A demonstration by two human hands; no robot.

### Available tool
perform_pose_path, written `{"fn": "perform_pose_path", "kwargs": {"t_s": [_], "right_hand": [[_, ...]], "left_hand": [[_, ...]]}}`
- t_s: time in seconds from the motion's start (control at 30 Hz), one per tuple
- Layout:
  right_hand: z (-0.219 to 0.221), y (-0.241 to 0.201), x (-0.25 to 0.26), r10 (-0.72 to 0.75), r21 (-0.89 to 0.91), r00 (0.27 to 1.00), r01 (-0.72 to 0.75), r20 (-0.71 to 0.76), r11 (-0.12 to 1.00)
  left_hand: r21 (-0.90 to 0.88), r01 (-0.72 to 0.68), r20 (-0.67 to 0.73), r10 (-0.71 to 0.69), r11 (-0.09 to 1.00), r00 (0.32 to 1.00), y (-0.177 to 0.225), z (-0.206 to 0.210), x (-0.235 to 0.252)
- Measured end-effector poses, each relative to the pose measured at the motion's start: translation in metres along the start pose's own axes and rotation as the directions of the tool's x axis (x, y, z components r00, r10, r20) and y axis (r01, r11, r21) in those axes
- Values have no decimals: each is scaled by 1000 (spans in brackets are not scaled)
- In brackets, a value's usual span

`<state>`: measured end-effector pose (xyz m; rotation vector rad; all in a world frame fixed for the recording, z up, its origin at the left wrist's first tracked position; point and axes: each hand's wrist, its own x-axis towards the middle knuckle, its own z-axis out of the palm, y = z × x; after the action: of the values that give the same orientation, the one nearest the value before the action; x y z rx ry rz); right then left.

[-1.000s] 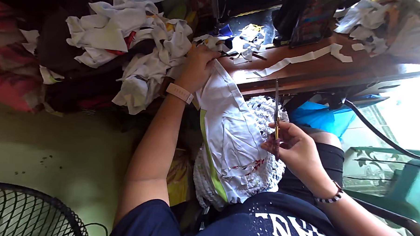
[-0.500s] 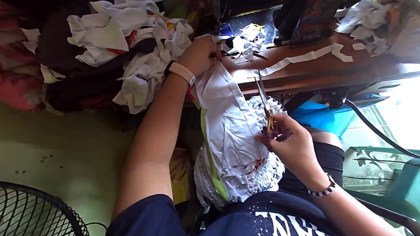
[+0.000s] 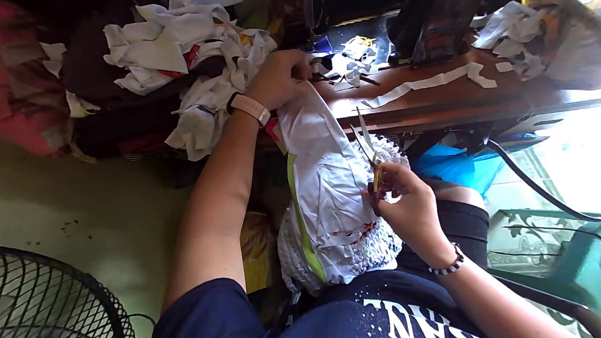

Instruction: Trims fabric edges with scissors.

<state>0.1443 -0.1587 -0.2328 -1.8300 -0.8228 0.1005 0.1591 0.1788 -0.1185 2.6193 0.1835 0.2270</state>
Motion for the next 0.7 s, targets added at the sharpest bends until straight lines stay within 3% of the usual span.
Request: {"fn": "perform_pose_path", "kwargs": {"t_s": [0.2,0.37,0.53,0.7], "right_hand": [[-6,8,-9,54,218,998,-61,39,974],[-24,-8,-28,136,376,973,-198,184,905],[-55,-28,-63,44,477,950,-196,311,857],[-81,-39,-90,-53,547,925,-176,375,818]], "left_hand": [[-258,-109,-171,66,960,983,3,-17,-35],[-302,-201,-231,133,932,964,29,-36,-84],[-336,-398,-306,301,854,903,68,-62,-150],[-354,-487,-375,356,799,856,105,-78,-189]]}}
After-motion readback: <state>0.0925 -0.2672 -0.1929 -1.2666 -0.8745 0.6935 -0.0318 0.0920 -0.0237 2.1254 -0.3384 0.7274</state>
